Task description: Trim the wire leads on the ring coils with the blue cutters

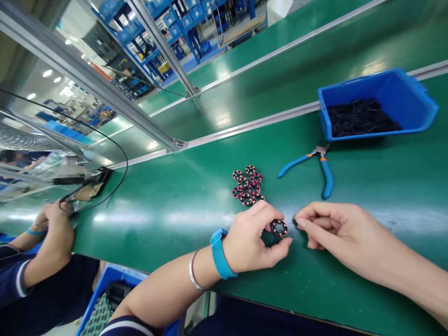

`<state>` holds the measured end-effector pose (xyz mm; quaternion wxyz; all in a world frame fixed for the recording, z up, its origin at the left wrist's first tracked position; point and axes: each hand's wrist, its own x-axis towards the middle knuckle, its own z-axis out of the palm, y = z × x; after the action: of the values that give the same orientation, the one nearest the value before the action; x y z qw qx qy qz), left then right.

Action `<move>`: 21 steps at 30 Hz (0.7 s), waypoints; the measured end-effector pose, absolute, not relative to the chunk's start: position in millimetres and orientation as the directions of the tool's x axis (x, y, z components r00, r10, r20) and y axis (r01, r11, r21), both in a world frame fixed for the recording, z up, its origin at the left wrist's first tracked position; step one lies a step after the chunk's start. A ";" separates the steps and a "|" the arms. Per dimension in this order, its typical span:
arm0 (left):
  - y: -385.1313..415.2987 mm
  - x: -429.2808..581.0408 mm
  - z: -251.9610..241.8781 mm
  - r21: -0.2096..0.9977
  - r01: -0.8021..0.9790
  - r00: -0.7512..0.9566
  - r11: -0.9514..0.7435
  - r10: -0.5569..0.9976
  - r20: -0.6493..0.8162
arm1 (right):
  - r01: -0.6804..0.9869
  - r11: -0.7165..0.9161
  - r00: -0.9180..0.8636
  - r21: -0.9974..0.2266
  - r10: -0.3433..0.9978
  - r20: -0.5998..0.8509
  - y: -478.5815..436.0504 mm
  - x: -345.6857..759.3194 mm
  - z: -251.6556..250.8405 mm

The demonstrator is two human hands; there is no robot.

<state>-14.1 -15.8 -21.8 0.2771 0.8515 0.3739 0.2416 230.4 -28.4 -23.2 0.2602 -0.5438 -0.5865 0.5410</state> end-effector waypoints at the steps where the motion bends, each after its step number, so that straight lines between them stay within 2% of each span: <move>1: -16.2 -14.2 -21.4 0.655 0.494 0.608 -0.572 0.766 0.209 | 0.360 -0.180 -0.271 -0.915 0.918 -0.288 -27.5 229.0 -22.5; 21: -15.9 -13.4 -14.1 0.651 0.534 0.629 -0.539 0.768 0.120 | 0.382 -0.242 -0.213 -0.892 0.916 -0.340 -23.4 219.7 -15.3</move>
<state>-13.4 -15.9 -14.1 0.2918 0.8540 0.3812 0.2004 219.7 -23.4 -15.3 0.2482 -0.5763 -0.5633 0.5376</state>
